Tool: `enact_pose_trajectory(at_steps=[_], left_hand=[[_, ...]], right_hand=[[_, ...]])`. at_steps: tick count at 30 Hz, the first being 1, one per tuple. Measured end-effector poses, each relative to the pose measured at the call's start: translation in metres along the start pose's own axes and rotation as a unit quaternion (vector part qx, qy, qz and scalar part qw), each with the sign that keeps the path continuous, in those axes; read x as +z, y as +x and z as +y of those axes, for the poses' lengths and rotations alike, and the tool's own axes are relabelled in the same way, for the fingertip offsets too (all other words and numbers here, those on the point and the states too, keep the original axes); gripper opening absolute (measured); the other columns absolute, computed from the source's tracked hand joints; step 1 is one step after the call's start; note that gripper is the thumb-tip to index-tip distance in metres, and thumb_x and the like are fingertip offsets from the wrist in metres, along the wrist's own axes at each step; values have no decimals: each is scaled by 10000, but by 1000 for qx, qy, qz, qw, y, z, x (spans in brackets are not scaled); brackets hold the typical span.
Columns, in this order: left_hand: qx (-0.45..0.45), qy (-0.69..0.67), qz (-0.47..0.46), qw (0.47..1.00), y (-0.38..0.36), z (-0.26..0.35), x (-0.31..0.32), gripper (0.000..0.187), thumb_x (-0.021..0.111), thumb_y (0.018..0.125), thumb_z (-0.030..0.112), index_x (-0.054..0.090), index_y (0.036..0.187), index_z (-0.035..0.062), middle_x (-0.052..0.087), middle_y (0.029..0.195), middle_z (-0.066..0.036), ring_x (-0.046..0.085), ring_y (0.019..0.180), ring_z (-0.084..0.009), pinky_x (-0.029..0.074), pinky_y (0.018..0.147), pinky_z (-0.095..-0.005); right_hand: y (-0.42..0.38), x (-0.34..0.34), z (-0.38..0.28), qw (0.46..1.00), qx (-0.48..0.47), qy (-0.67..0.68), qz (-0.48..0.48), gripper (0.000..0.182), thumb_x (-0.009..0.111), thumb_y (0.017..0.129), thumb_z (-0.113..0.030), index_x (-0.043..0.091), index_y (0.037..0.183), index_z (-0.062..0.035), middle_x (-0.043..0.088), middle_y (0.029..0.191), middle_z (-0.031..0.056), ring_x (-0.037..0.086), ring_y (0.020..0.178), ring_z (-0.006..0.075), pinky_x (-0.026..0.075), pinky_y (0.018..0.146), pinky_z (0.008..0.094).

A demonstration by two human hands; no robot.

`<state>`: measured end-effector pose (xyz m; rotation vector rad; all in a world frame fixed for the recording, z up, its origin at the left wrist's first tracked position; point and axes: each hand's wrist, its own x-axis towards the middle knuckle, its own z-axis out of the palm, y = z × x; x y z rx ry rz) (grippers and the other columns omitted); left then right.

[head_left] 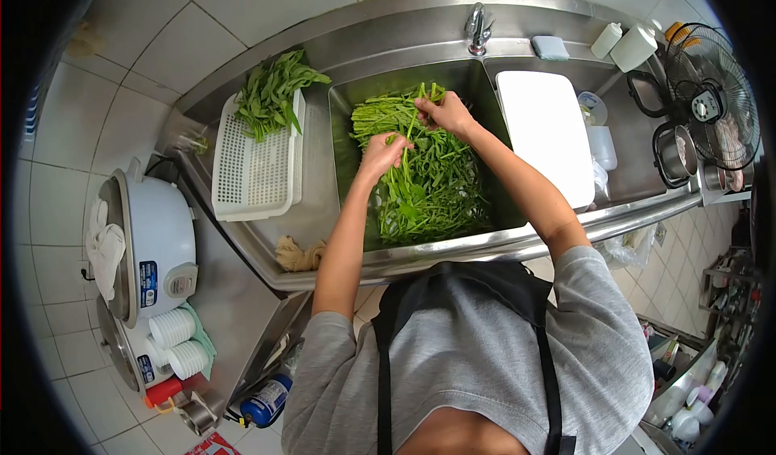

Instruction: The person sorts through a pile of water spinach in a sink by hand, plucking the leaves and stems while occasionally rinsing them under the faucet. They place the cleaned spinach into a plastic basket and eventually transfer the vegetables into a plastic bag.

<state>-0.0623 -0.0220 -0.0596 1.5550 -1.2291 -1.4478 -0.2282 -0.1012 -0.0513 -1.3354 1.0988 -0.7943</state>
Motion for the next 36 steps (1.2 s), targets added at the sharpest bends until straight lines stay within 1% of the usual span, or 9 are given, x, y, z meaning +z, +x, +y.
enact_pose_trajectory(at_steps=[8,12,14,16,20,23,28,31,36], left_hand=[[-20,-76,173,982,5,-33,-12,278,477,795,254,561,735,-4,403,586,3,387,541,-105,358,527,-267],[-28,-106,171,979,6,-46,-29,262,455,816,254,555,776,15,454,653,-17,417,594,-119,385,589,-278],[-43,-76,150,985,11,-48,-37,254,443,825,250,548,786,22,508,682,-36,428,598,-128,401,611,-286],[15,-130,149,980,15,-43,-32,229,416,842,230,518,804,29,591,778,-99,506,668,-152,414,657,-297],[39,-146,118,981,26,-36,-29,220,408,878,236,473,870,27,527,676,-62,557,694,-177,398,752,-325],[11,-155,89,984,35,-20,-19,240,446,891,258,459,926,21,357,591,3,543,697,-160,373,804,-352],[14,-84,18,996,65,-4,22,359,540,867,248,428,1127,27,572,823,-51,535,864,-162,272,948,-402],[72,-37,-101,992,93,7,40,316,545,867,255,472,1128,93,612,959,-88,494,1017,-173,199,1008,-424],[62,-48,-143,987,127,51,72,271,535,876,192,507,1120,77,604,956,-81,520,974,-145,324,944,-329]], right_hand=[[-9,3,8,976,-114,-44,178,327,568,826,-272,586,682,20,571,537,79,547,486,158,426,492,318],[-41,-14,50,984,-41,-172,38,338,611,788,-315,601,742,20,600,593,100,564,515,195,443,525,323],[-66,-21,90,957,-26,-223,-185,346,637,761,-335,623,822,5,614,633,136,581,543,221,469,567,331],[-80,-25,147,912,-118,-384,-85,336,645,751,-338,638,837,-14,619,662,159,604,588,238,482,607,345],[-54,-52,81,919,160,-340,-118,307,635,772,-314,649,824,-12,634,702,149,611,675,256,473,654,358],[4,-98,107,950,-67,-288,104,236,538,812,-239,635,748,-33,602,743,215,600,744,359,476,679,416],[80,-177,38,816,-182,-476,272,288,514,789,-157,550,1057,-61,550,1011,217,541,912,378,449,801,419],[114,-204,13,773,-146,-551,277,362,491,811,-147,469,1169,-96,450,1209,170,450,1086,343,432,852,429],[155,-237,21,758,-188,-606,152,398,471,815,-120,415,1208,-91,429,1257,126,422,1138,311,424,875,419]])
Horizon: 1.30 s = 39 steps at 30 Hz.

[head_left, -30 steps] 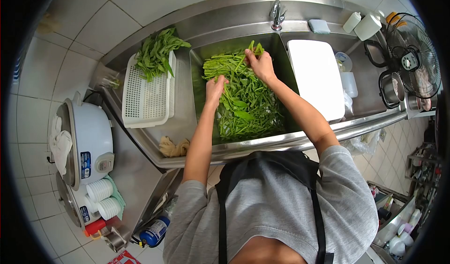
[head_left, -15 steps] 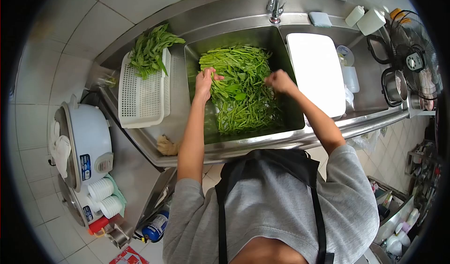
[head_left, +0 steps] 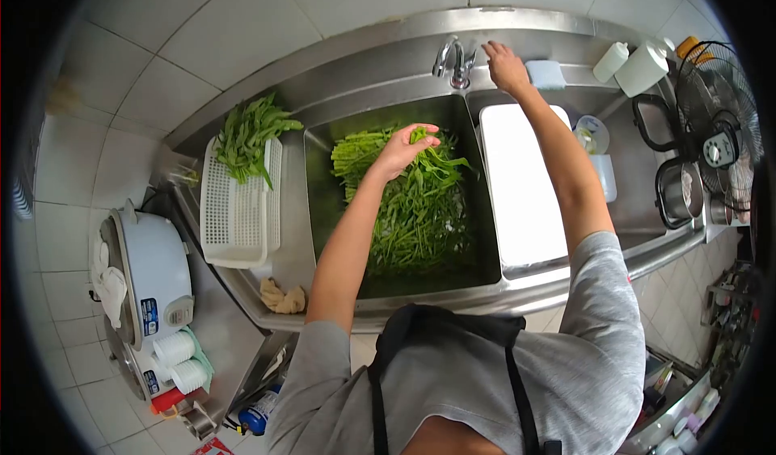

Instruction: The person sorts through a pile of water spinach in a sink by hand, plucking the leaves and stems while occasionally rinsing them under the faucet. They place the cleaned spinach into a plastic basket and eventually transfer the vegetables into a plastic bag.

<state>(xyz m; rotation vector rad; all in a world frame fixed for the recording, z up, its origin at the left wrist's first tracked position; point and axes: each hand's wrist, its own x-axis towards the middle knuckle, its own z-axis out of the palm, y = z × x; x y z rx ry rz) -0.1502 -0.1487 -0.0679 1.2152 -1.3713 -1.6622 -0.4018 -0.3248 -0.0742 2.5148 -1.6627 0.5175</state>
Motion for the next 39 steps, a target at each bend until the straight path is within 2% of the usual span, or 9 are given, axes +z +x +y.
enact_pose_trajectory(at_steps=[12,20,23,25,28,32,34,36,39], left_hand=[[4,-27,-30,999,78,34,10,202,491,887,158,479,1059,53,567,908,-59,520,895,-145,327,899,-312],[22,30,52,998,88,41,6,231,513,880,197,483,1034,27,586,848,-74,535,872,-174,331,895,-339],[-5,27,125,992,89,38,7,239,511,883,227,489,1020,32,587,852,-80,513,913,-178,303,913,-369],[-40,-18,190,981,94,27,11,244,508,885,245,493,1011,37,583,890,-91,488,950,-173,283,922,-389],[-89,-128,284,946,105,26,22,265,502,889,244,470,1042,31,546,985,-119,452,984,-173,261,924,-402],[-71,-86,206,972,93,34,25,429,554,852,279,415,1124,-23,477,1073,-161,454,978,-185,353,846,-362],[-119,113,201,966,92,29,10,456,553,847,287,413,1124,-47,519,1033,-159,469,990,-178,395,811,-338],[-127,227,143,955,77,45,1,410,531,863,276,421,1107,-35,559,957,-147,496,954,-184,400,818,-336],[-21,160,124,979,75,25,-19,309,494,891,244,439,1061,-8,591,907,-144,545,857,-200,415,806,-337]], right_hand=[[11,-1,11,997,-63,12,-50,439,475,758,-68,448,1196,-93,515,1110,101,520,999,281,436,828,403],[-14,-2,-6,998,0,-66,0,167,504,747,-102,609,875,-87,573,936,93,560,884,258,447,751,370],[-49,-12,-59,972,84,195,100,213,518,742,-99,616,920,-37,564,851,165,550,766,330,461,685,420],[-80,-5,-97,923,110,368,31,296,591,737,-172,602,990,-19,572,929,201,540,860,356,441,743,425],[-100,13,-148,949,79,298,57,649,650,716,-258,366,1257,-40,534,992,253,518,923,379,408,839,406],[-64,74,-138,831,147,536,-7,470,536,765,-135,404,1176,52,565,960,219,553,850,354,426,812,393],[-50,54,-124,673,188,674,-239,144,460,795,-49,531,917,-15,556,822,57,497,718,134,411,626,267],[-50,32,-117,571,198,717,-348,140,459,785,-31,537,896,-60,509,740,15,422,616,100,365,541,242],[-48,3,-125,582,188,679,-406,165,503,802,-68,551,959,-53,550,797,7,482,661,93,386,552,227]])
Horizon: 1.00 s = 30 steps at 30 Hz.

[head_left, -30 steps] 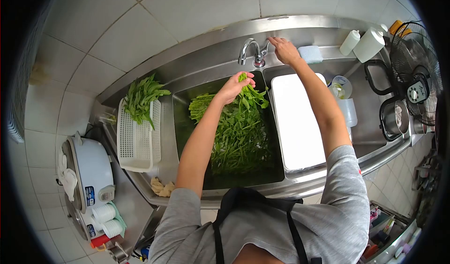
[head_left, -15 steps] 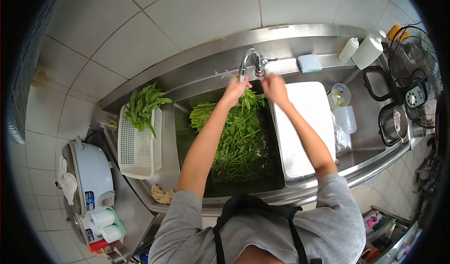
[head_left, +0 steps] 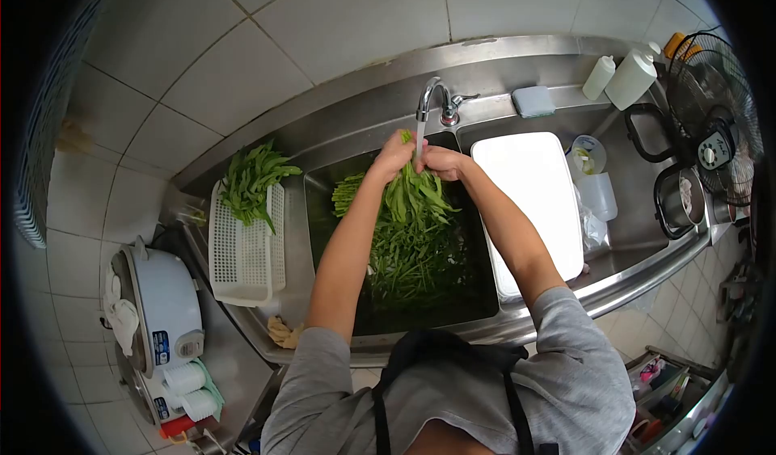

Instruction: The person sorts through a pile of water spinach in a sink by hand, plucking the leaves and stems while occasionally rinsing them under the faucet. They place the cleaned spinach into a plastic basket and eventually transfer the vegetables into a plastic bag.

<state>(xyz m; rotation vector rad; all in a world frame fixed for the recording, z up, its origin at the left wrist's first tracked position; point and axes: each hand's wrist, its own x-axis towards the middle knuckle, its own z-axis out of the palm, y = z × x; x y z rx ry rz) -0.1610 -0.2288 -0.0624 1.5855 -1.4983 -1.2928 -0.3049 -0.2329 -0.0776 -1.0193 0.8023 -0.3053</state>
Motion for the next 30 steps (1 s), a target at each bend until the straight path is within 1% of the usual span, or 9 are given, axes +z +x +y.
enact_pose_trajectory(at_steps=[3,8,12,14,19,23,26,27,30], left_hand=[[50,-102,83,990,5,-25,-1,255,475,905,219,442,1033,1,597,927,-141,560,831,-209,434,776,-358],[-56,-242,188,950,3,-50,-6,371,483,899,261,397,1121,-24,575,1051,-151,533,924,-194,435,790,-364],[-243,-245,367,864,-8,-49,1,604,487,881,357,285,1301,-26,337,1319,-185,478,1080,-274,432,832,-377],[-281,-369,373,804,-11,-53,-1,577,479,885,352,313,1281,-33,351,1310,-180,461,1108,-281,427,845,-376],[-220,-583,405,669,14,-98,42,390,480,893,283,445,1112,-38,574,987,-143,591,799,-284,493,682,-373],[-262,-603,328,679,16,-113,53,327,434,908,244,450,1115,-9,552,1021,-112,575,824,-261,490,682,-370],[-288,-614,280,680,15,-121,52,287,399,920,214,453,1117,13,536,1046,-90,564,843,-245,487,682,-369],[-305,-558,276,720,11,-121,53,309,398,919,227,445,1140,17,524,1072,-100,555,878,-257,479,719,-391],[-304,-425,220,824,12,-135,54,435,416,910,298,364,1260,44,437,1211,-148,466,1059,-298,397,870,-495]], right_hand=[[4,0,9,996,-51,64,28,307,574,815,-198,533,1085,-58,581,865,4,540,748,90,448,610,218],[29,9,23,984,72,23,163,567,576,813,-383,454,1179,33,447,1234,163,562,927,320,522,656,446],[46,17,15,932,-91,-162,310,524,600,802,-317,463,1177,22,519,1145,177,567,926,246,475,726,339],[41,22,16,925,-205,-33,319,520,602,795,-289,452,1184,21,535,1121,181,558,946,247,457,747,336],[50,54,47,907,-19,117,403,514,527,837,-266,376,1244,9,568,1052,209,553,949,291,420,801,370],[27,70,64,902,-157,-79,395,444,528,795,-225,479,1192,-31,538,1094,240,504,1043,364,409,869,396],[-20,55,34,919,-35,-298,255,424,552,759,-239,539,1130,-35,553,1075,232,519,1042,325,426,858,398],[4,34,54,891,-38,-330,309,234,587,731,-264,659,927,-158,627,883,173,600,878,312,471,782,384],[27,6,36,805,14,-446,392,220,595,723,-279,662,871,-131,631,869,165,598,880,310,482,765,389]])
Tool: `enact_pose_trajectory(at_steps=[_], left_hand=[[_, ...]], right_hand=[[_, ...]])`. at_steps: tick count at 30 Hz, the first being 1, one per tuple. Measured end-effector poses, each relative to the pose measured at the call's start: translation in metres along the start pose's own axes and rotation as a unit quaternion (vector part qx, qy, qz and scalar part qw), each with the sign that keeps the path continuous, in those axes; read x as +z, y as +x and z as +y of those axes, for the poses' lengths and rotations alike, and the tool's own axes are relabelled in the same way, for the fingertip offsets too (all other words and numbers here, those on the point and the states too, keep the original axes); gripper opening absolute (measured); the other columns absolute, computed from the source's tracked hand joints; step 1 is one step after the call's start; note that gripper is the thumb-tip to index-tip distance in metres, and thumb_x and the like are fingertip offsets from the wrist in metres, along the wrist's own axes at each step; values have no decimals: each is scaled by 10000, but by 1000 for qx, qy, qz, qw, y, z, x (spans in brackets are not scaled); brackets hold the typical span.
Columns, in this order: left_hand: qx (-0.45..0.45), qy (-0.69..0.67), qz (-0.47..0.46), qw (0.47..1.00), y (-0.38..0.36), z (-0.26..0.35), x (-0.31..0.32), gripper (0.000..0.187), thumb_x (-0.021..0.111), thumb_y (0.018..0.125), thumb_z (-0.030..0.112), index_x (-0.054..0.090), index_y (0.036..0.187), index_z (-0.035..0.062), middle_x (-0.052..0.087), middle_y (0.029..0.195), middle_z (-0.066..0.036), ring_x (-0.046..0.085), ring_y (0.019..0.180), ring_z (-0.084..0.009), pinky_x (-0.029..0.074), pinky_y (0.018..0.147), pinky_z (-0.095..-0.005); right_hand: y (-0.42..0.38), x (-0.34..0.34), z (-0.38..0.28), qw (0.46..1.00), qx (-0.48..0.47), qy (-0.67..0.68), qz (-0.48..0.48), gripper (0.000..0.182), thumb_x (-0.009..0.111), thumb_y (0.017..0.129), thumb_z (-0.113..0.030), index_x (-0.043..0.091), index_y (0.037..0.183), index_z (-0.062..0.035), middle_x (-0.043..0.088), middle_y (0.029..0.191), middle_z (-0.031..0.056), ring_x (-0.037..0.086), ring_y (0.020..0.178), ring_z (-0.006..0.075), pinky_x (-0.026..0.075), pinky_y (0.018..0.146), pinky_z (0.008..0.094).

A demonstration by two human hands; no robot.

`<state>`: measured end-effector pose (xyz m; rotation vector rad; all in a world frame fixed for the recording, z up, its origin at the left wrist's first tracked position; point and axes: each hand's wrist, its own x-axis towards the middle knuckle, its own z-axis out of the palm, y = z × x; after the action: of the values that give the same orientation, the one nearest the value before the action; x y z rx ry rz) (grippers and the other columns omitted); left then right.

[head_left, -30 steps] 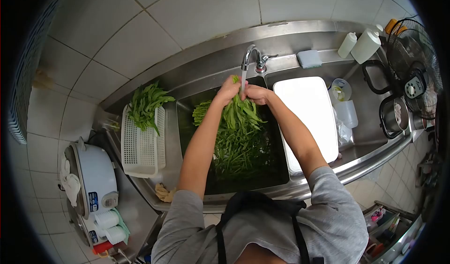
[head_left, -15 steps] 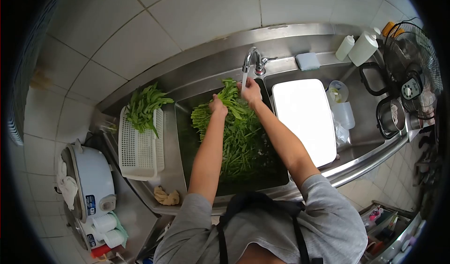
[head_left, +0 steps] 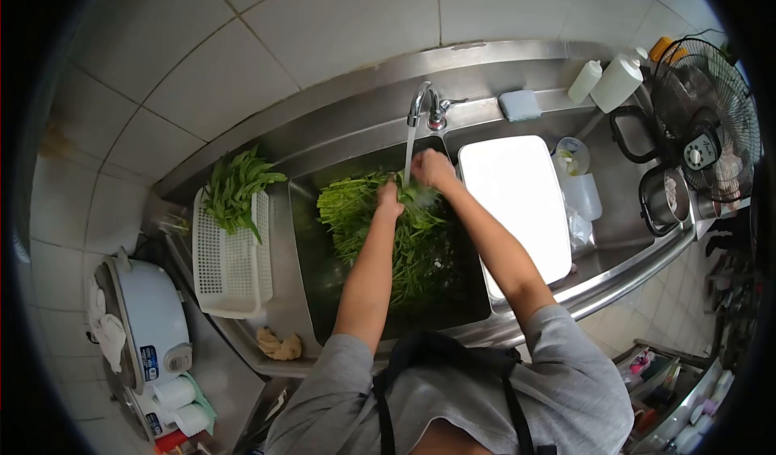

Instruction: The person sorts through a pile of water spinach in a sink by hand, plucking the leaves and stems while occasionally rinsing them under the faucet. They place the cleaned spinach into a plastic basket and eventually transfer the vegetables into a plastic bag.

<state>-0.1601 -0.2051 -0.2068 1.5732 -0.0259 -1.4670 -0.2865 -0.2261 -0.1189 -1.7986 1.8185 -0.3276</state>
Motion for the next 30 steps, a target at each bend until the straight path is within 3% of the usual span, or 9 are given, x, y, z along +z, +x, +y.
enact_pose_trajectory(at_steps=[2,6,9,12,17,18,23,28,30], left_hand=[[-6,159,-2,987,-43,19,5,564,446,892,360,248,1327,61,320,1312,-169,357,1173,-329,347,919,-511],[77,384,-103,914,-77,31,6,559,448,906,333,229,1341,59,317,1332,-169,304,1230,-275,317,933,-450],[211,439,-214,846,-59,28,8,557,461,896,357,274,1326,57,365,1299,-161,348,1197,-247,336,916,-376],[229,513,-259,786,-57,40,17,477,479,886,335,376,1257,53,526,1128,-136,489,1012,-234,376,852,-346],[250,614,-211,719,-84,41,37,305,475,888,306,437,1040,45,597,906,-114,540,845,-218,412,758,-346],[251,614,-241,709,-82,38,37,303,470,891,303,434,1049,47,598,902,-120,544,840,-228,414,753,-351],[241,650,-301,654,-78,30,28,254,464,895,279,458,1022,58,581,864,-155,556,811,-274,415,738,-382],[285,682,-242,629,-81,24,8,339,422,904,336,453,1066,40,547,996,-201,493,1028,-332,391,833,-392],[278,622,-235,693,-103,38,-1,374,400,915,337,441,1070,-1,533,1032,-199,500,1014,-335,390,848,-394]], right_hand=[[-3,-30,-18,998,-52,-40,-15,252,611,717,-292,660,864,-95,638,852,151,616,835,277,492,716,362],[13,-32,-26,915,-143,297,-234,161,591,696,-187,667,757,-59,647,795,152,618,798,296,486,659,322],[21,-30,-22,969,-189,61,-147,206,537,738,-136,654,878,-42,645,768,80,609,688,182,473,622,296],[31,-26,-9,968,-26,248,9,292,566,759,-162,606,1017,-29,639,877,139,614,782,206,463,702,299],[83,-39,29,841,152,448,262,551,551,821,-221,350,1254,55,510,1150,200,517,1022,256,415,824,319],[56,-73,11,750,165,611,191,487,529,832,-205,383,1212,62,500,1117,186,486,1023,247,417,815,351],[101,-55,42,626,128,757,136,295,507,840,-215,482,1058,-18,514,1019,104,492,906,193,438,726,357],[106,-44,20,793,82,577,178,235,438,862,-211,568,1033,-117,436,609,-21,415,530,87,351,435,249],[140,-29,40,874,44,466,129,448,383,919,-380,582,1002,13,619,908,154,540,813,199,425,674,348]])
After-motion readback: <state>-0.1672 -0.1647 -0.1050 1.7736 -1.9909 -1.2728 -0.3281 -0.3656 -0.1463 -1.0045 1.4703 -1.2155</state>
